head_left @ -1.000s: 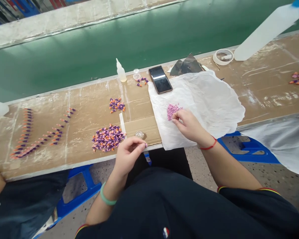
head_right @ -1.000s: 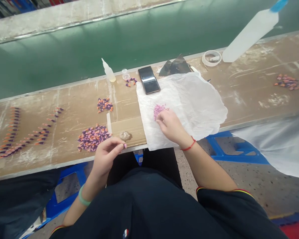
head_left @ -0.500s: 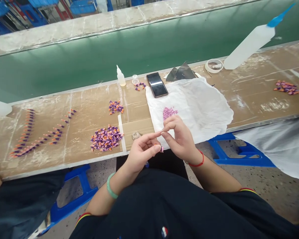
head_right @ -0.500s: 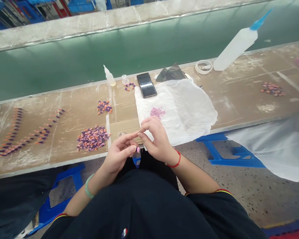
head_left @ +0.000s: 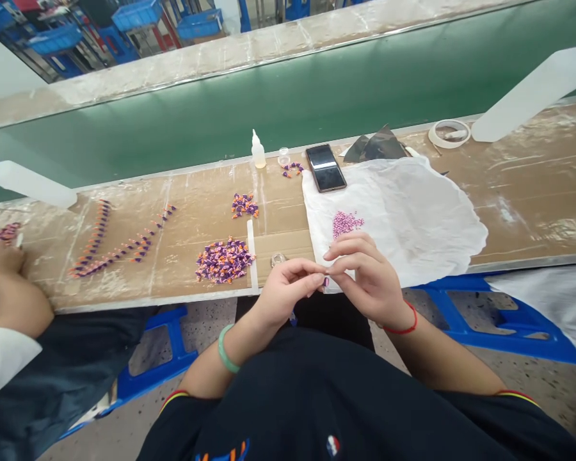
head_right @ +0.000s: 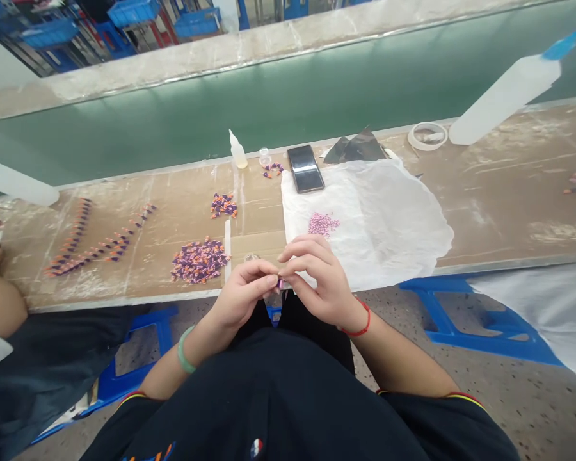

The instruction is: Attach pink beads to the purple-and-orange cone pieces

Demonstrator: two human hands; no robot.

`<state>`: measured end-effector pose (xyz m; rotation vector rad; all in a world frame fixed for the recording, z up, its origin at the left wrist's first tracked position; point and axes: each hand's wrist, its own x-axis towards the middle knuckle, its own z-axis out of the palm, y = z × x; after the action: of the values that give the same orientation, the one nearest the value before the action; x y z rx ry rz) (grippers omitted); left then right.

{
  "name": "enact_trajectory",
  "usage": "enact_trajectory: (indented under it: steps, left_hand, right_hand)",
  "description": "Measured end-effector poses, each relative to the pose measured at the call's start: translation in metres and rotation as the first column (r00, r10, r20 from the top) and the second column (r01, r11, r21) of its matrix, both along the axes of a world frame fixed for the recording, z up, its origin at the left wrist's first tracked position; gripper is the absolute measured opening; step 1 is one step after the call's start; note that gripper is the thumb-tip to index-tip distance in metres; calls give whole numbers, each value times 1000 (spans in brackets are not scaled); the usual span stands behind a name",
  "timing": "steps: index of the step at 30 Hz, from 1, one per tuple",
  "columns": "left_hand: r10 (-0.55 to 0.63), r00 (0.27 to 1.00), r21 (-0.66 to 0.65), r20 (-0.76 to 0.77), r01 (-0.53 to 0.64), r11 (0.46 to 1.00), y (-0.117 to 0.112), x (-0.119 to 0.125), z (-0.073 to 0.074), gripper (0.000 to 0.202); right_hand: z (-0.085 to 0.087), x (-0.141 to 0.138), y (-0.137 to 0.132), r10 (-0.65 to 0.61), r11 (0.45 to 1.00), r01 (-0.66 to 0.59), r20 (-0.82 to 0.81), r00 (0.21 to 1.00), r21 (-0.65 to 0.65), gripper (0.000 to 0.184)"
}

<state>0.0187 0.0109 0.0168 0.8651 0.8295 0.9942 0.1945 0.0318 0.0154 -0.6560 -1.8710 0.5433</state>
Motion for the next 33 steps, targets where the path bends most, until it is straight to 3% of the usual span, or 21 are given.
enact_trajectory:
  steps: [5,14,18,22,25,28,33]
  left_hand:
    - [100,985,151,-139,-78,985,-2,-3,9,33]
    - [252,938,315,-239,-171,934,-7,1,-2,28]
    - [311,907,381,-285,-190,905,-8,2,-3,26]
    - [326,879,376,-347,-188,907,-7,-1,1,23]
    - [305,858,381,-414,-141,914,-6,-5,4,22]
    - [293,818,414,-496,-74,907,-5,-7,5,20]
    - [255,802,372,-541,-43,927,-5,-8,5,16]
  right_hand:
    - [-12,-16,-11,-5,941,-76,-237,971,-330,11]
    - [-22,-38,-24,-189,877,-18,-379,906,-480,7]
    - [-19,-37,-25,-209,883,41,-314,926,-468,5]
    - [-8,-24,-17,-183,934,129,-137,973,-332,7]
    - [1,-14,-10,-91,958,92,17,996,-270,10]
    - [5,-11,-6,5,954,30,116,993,-298,12]
    - [3,-14,-7,-31,956,77,164,986,-282,14]
